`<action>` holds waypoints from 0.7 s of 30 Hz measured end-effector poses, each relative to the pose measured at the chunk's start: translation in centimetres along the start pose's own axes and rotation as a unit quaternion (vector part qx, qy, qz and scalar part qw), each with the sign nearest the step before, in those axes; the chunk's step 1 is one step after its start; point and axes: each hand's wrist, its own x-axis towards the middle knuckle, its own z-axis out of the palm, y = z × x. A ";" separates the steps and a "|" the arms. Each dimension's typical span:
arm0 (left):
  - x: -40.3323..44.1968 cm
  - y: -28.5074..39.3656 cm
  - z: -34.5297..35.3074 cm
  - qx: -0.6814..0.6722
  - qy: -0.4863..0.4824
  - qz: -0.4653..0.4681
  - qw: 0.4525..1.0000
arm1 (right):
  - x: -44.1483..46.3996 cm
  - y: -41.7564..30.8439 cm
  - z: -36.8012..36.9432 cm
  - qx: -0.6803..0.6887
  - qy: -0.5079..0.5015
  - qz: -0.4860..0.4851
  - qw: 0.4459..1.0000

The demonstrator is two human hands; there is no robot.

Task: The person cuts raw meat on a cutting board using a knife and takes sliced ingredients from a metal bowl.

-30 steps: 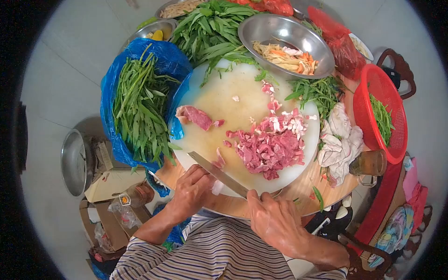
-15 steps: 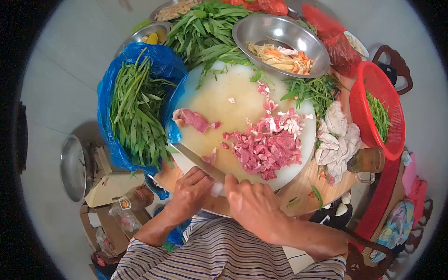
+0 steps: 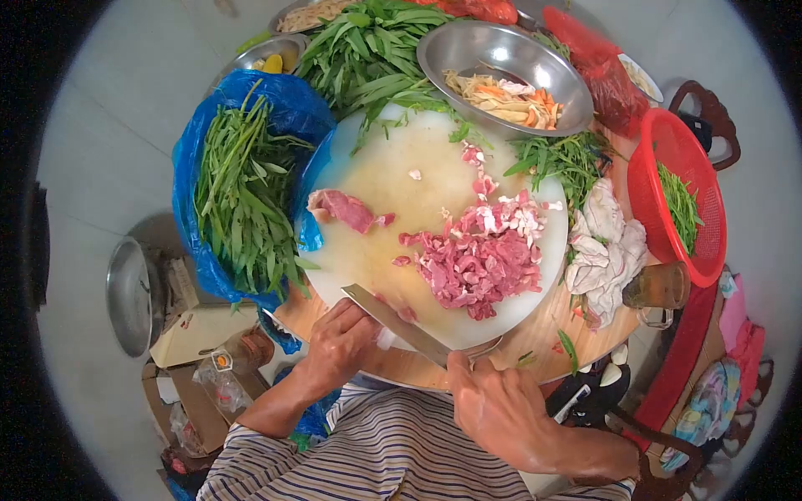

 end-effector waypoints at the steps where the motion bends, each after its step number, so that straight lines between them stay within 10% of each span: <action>1: 0.0 -0.1 0.1 0.004 0.001 0.002 1.000 | -0.1 -0.2 0.0 -0.020 -0.012 0.012 1.000; 21: -0.1 0.2 0.1 -0.014 0.015 0.014 1.000 | 1.2 -0.3 -0.3 0.015 -0.004 -0.001 1.000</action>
